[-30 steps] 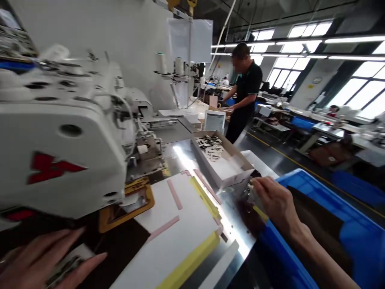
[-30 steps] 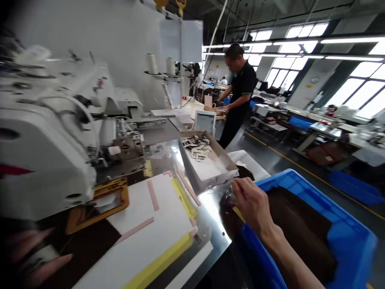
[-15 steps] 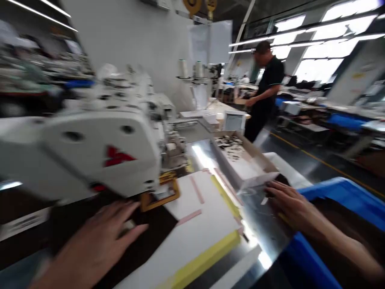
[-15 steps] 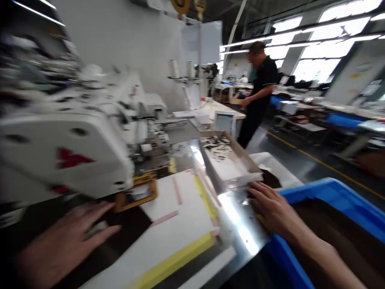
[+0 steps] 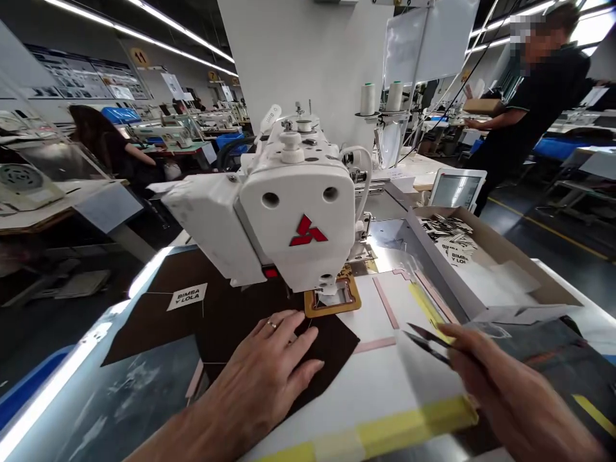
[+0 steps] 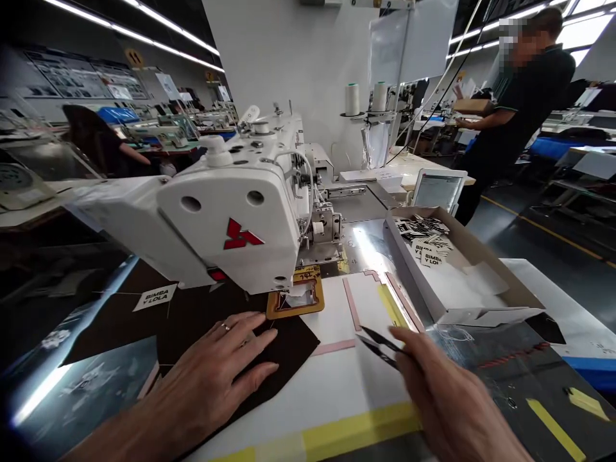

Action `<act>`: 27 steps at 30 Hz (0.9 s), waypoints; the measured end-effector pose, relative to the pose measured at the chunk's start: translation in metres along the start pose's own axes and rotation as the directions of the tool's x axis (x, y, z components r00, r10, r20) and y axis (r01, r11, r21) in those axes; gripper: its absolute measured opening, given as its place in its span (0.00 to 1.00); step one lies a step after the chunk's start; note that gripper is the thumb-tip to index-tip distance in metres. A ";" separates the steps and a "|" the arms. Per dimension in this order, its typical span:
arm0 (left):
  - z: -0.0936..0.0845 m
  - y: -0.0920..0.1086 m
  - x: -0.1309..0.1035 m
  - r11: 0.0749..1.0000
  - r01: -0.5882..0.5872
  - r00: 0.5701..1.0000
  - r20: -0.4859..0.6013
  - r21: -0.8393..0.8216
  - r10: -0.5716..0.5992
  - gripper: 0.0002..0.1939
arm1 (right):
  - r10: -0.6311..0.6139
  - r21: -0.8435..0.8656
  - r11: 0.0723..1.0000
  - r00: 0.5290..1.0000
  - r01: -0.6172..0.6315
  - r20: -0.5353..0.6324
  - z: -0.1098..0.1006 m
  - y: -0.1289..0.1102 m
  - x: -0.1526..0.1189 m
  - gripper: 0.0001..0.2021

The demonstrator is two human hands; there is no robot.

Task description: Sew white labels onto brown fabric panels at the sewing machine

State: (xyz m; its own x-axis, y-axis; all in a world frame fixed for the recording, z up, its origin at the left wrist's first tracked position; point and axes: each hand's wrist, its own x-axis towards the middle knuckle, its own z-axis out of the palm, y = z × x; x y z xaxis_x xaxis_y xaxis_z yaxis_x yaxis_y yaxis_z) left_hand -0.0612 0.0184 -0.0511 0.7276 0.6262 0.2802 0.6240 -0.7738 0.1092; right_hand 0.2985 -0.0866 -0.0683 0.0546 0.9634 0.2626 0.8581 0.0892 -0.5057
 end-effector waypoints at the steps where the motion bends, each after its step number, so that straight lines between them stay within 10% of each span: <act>1: 0.001 -0.001 -0.003 0.999 -0.036 0.999 -0.029 0.016 0.036 0.16 | -0.035 0.036 0.999 0.993 0.031 0.112 0.007 -0.014 0.011 0.18; 11: -0.012 -0.008 -0.039 0.999 0.003 1.000 0.028 -0.054 -0.001 0.15 | -0.388 0.040 0.918 0.877 0.394 0.283 0.064 -0.092 0.055 0.15; 27: 0.003 0.009 -0.038 0.996 0.022 0.999 -0.046 -0.085 -0.026 0.16 | -0.581 -0.120 0.777 0.778 0.618 0.241 0.095 -0.111 0.053 0.19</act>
State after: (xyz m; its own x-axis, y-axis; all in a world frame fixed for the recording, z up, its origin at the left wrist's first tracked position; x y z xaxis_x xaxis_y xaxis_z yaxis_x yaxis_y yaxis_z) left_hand -0.0827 -0.0124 -0.0633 0.6973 0.6409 0.3209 0.6132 -0.7652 0.1958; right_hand 0.1578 -0.0214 -0.0765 -0.5789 0.7581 0.3002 0.7620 0.6341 -0.1319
